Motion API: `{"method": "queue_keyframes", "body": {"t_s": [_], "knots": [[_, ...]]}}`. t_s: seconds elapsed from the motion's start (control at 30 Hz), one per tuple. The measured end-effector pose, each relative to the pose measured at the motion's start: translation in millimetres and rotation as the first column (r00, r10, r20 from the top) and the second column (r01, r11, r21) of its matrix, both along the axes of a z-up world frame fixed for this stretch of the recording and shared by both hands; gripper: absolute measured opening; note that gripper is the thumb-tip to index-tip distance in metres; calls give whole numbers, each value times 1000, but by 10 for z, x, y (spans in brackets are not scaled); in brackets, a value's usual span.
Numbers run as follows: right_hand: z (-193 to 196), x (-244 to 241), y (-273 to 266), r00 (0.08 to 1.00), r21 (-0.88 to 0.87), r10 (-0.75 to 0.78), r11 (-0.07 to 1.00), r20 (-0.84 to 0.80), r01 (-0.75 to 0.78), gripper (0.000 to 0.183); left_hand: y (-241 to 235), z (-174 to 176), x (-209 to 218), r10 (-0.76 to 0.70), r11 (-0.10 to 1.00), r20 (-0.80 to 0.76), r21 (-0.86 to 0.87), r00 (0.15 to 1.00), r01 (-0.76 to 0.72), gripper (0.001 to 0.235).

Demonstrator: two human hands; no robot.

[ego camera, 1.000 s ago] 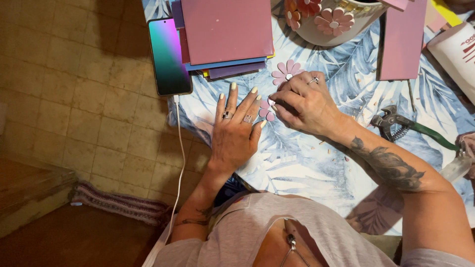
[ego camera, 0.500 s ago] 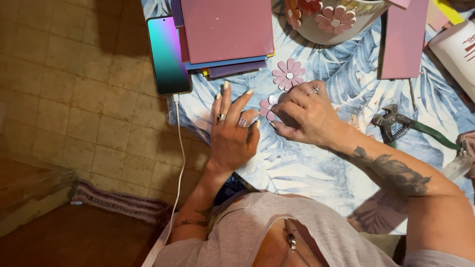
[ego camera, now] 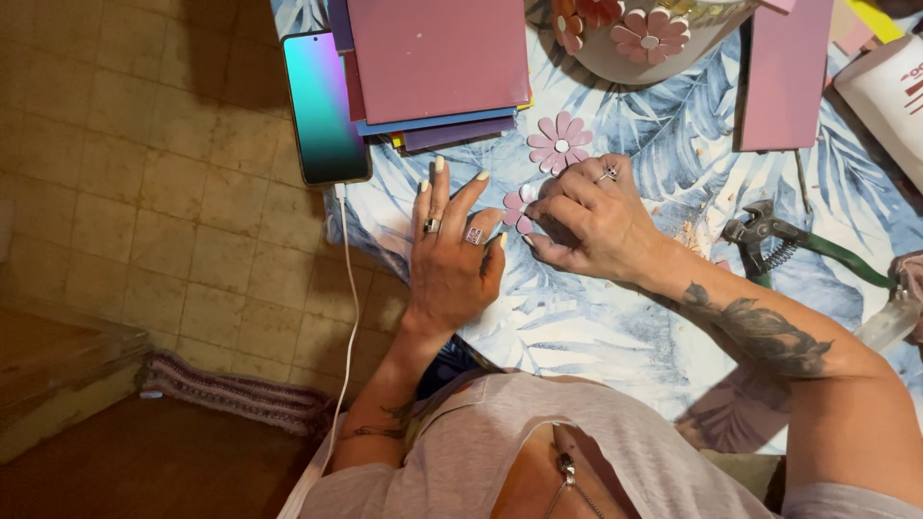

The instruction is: Trim small foam squares using wire cutters for a craft project

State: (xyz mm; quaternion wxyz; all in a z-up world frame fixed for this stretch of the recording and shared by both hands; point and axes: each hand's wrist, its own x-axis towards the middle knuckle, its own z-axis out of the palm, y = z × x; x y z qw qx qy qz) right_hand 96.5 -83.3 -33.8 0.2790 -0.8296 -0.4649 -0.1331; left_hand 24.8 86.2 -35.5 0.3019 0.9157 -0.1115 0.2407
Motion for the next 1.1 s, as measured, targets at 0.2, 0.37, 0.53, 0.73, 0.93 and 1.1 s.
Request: {"method": "queue_keyframes", "body": {"t_s": [0.2,0.37,0.53,0.73,0.93,1.1], "knots": [[-3,-1,4,1000,-6,-2,1000,-7,2,16,10,0,5,-13,1000,-8,5,1000,13,20],[0,-2,5,1000,-6,-3,1000,-14,3,16,12,14,3,-14,1000,-16,7,1000,15,18],[-9,-1,-3,1000,-13,-9,1000,-11,9,17,10,11,5,-15,1000,-18,10,1000,15,17],[-11,-2,2,1000,-10,-18,1000,11,19,16,7,-8,4,-19,1000,-18,5,1000,19,17],[-33,0,-13,1000,-8,-11,1000,11,11,16,8,-12,3,-20,1000,-23,6,1000,21,16],[-25,23,-166,999,-51,-16,999,-35,14,25,20,16,-16,29,995,57,-92,998,-23,23]]}}
